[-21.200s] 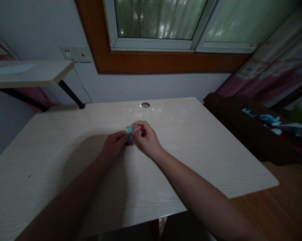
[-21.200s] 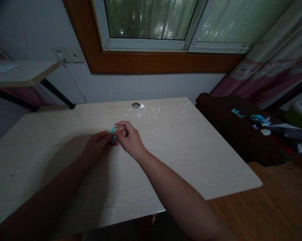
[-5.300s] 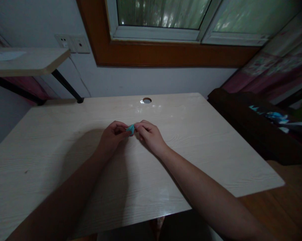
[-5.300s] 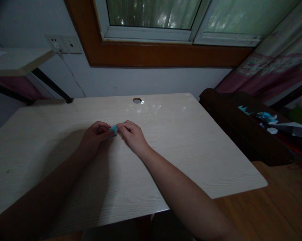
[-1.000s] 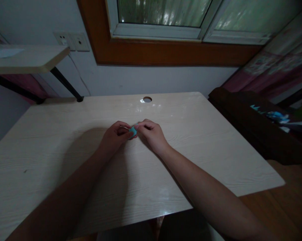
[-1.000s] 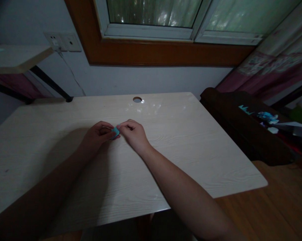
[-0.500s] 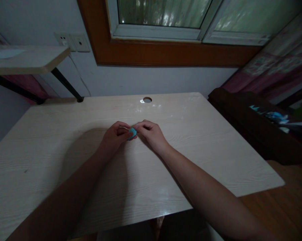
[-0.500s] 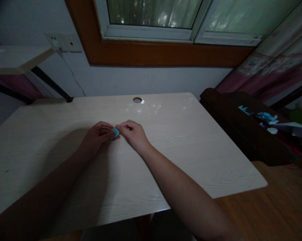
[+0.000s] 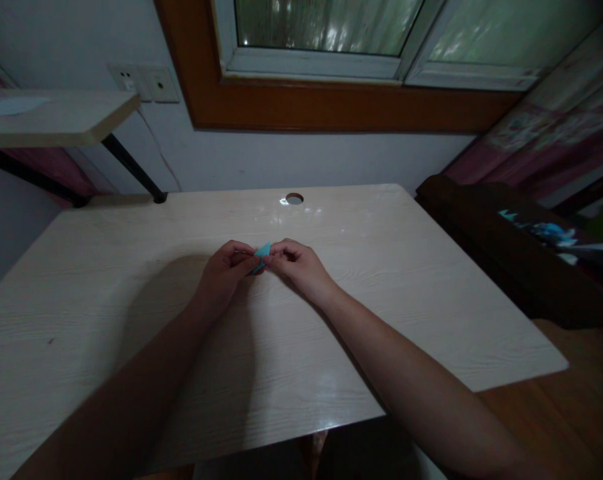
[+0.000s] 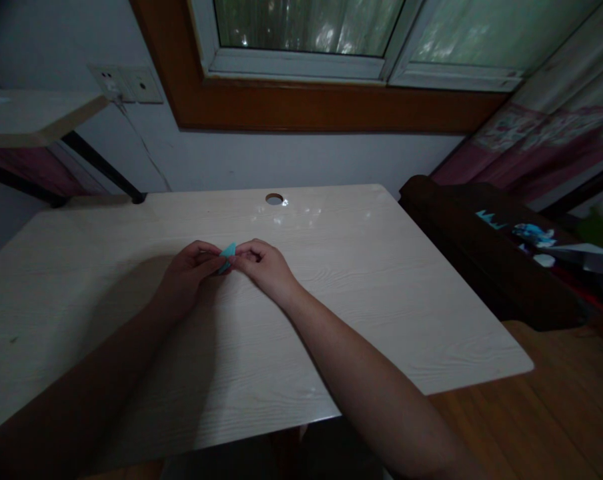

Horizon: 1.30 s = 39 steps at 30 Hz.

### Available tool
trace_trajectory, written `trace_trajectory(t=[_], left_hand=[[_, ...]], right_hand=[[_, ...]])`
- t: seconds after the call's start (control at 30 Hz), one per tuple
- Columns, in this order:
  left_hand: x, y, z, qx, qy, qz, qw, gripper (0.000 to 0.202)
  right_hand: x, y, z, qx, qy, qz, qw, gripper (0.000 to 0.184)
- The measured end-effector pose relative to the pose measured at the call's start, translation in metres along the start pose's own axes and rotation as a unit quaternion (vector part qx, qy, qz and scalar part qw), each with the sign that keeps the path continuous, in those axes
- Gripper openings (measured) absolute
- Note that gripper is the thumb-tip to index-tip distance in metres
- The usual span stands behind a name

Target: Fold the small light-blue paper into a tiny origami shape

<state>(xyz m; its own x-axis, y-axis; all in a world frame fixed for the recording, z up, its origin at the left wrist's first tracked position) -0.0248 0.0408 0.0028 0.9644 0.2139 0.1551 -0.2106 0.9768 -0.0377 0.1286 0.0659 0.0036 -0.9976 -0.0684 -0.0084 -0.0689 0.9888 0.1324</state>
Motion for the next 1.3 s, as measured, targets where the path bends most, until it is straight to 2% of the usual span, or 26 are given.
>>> trace_trajectory(t=[0.23, 0.8, 1.13, 1.3], left_hand=[[-0.0002, 0.0004, -0.0018, -0.006, 0.006, -0.003, 1.000, 0.025], [0.0015, -0.0011, -0.0045, -0.019, -0.011, -0.034, 0.999, 0.025], [0.0039, -0.0030, 0.0011, -0.001, 0.008, -0.053, 0.999, 0.036], [0.0045, -0.0040, 0.0030, 0.008, 0.036, -0.047, 0.998, 0.036]], right_hand=[[-0.0012, -0.0008, -0.0020, 0.002, 0.014, 0.021, 1.000, 0.024], [0.0003, -0.0023, 0.0000, 0.029, 0.007, 0.012, 0.999, 0.031], [-0.0031, -0.0010, -0.0034, -0.007, -0.027, -0.006, 1.000, 0.021], [-0.0030, 0.0009, 0.0001, 0.010, -0.029, -0.012, 0.999, 0.022]])
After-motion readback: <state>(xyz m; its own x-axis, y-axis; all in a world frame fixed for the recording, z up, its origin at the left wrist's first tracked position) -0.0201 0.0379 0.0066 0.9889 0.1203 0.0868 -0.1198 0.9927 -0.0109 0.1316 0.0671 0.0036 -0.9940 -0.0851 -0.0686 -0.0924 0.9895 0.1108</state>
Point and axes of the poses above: each hand's wrist, its own y-axis towards the middle knuckle, its own x-axis out of the palm, z = x × y, the point moved 6 cm from there along y, towards the middle knuckle, and after that the axes turned 14 degrees about z, right-handed, at the moved point
